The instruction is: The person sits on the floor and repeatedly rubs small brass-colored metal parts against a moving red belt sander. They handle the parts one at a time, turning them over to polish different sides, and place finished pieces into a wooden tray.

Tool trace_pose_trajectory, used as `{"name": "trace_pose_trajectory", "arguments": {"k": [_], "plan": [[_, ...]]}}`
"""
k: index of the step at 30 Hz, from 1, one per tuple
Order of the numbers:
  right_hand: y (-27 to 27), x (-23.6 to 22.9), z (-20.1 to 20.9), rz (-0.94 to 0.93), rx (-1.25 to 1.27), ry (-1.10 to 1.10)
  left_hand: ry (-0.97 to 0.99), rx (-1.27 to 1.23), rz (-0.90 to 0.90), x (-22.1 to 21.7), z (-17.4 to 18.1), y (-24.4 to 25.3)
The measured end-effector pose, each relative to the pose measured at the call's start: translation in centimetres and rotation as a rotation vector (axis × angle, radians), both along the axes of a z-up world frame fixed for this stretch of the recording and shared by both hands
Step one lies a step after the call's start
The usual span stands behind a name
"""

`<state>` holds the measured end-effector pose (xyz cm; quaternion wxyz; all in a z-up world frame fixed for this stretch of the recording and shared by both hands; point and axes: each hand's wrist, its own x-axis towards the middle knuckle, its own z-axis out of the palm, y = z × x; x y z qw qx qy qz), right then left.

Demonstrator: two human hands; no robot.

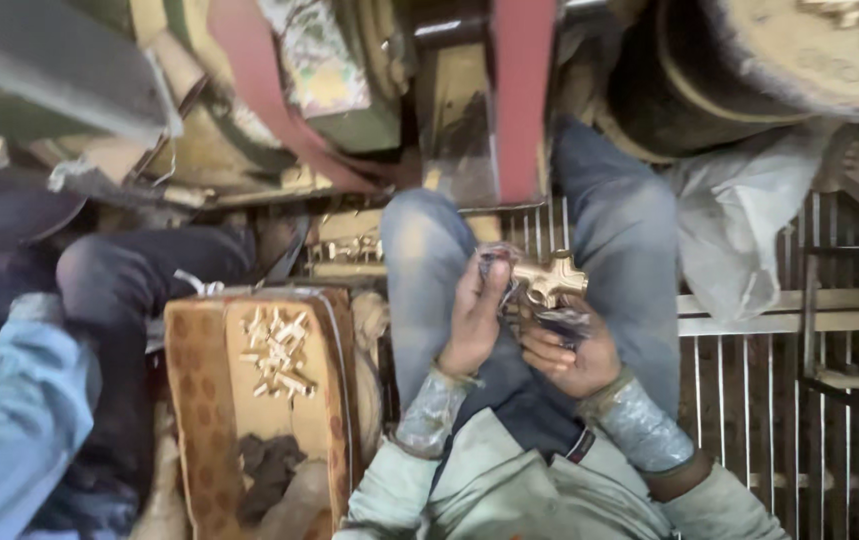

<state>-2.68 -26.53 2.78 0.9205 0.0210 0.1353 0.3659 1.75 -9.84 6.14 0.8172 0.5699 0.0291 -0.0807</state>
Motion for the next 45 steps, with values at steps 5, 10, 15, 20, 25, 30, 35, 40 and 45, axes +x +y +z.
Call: {"name": "trace_pose_trajectory", "arguments": {"k": [5, 10, 15, 20, 25, 30, 35, 40, 45], "plan": [[-1.9, 0.8, 1.8, -0.231, -1.290, -0.573, 0.093, -0.094, 0.057, 0.7, -2.2, 2.1], [-1.3, 1.7, 3.2, -0.379, -1.883, -1.173, 0.185, -0.071, -0.047, 0.7, -4.4, 2.4], [-0.7, 3.7, 3.0, -0.442, -1.969, -1.176, 0.454, -0.274, -0.113, 1.8, -5.9, 2.6], [-2.3, 6.7, 1.9, -0.381, -1.979, -1.296, 0.359, -0.447, -0.086, 4.1, -9.4, 1.1], [-3.5, 9.7, 0.3, -0.280, -1.993, -1.334, 0.399, -0.501, -0.009, 5.1, -14.6, -1.7], [-2.9, 11.6, -0.5, -0.259, -2.040, -1.378, 0.453, -0.766, 0.040, 5.8, -19.4, -4.1], [-2.5, 12.9, -1.4, -0.195, -2.036, -1.326, 0.592, -0.935, 0.178, 6.1, -24.1, -6.3], [-2.7, 13.8, -1.9, -0.141, -1.979, -1.302, 0.441, -1.003, 0.132, 5.6, -27.1, -7.5], [-3.5, 15.5, -0.9, -0.065, -1.906, -1.267, 0.559, -1.044, 0.237, 4.6, -22.4, -8.5]]}}
